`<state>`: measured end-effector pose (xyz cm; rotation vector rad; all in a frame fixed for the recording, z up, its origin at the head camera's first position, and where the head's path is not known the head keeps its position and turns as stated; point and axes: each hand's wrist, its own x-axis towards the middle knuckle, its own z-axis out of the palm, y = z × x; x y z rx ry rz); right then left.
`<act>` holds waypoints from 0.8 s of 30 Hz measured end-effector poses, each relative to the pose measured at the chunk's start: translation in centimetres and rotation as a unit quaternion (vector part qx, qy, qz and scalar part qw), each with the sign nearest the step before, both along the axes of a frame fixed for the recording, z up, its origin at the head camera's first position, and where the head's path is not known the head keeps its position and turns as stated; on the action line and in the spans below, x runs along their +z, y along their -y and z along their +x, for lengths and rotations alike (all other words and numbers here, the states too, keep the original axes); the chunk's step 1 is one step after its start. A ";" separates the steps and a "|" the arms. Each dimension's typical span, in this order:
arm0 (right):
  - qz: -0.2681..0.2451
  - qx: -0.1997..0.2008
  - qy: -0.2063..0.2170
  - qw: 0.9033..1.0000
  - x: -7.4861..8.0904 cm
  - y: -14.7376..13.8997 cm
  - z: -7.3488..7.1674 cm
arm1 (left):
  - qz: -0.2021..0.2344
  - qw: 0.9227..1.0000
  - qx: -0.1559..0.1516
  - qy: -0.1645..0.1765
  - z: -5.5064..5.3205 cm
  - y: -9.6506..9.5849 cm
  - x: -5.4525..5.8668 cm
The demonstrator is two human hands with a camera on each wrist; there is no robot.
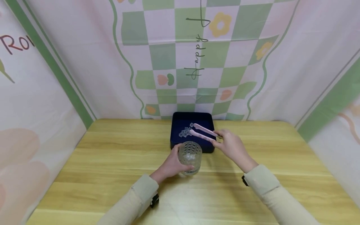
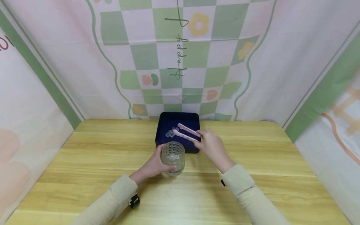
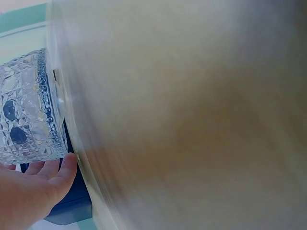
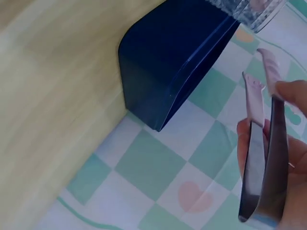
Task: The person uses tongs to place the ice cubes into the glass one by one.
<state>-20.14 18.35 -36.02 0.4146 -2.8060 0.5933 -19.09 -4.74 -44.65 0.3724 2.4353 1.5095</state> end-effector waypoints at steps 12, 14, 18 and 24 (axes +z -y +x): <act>0.057 -0.023 0.025 0.998 -0.2 0.5 -2.9 | -0.002 1.000 0.006 0.005 0.0 -0.2 -0.1; 0.070 -0.027 0.038 0.996 -0.2 0.6 -3.3 | -0.003 1.000 0.006 0.005 0.0 -0.2 -0.1; 0.097 -0.021 0.052 0.994 -0.2 0.8 -4.1 | -0.007 1.000 0.007 0.009 0.0 -0.2 -0.1; 0.123 -0.008 0.047 0.991 -0.6 1.3 -5.0 | -0.002 1.000 0.006 0.003 -0.1 -0.2 -0.2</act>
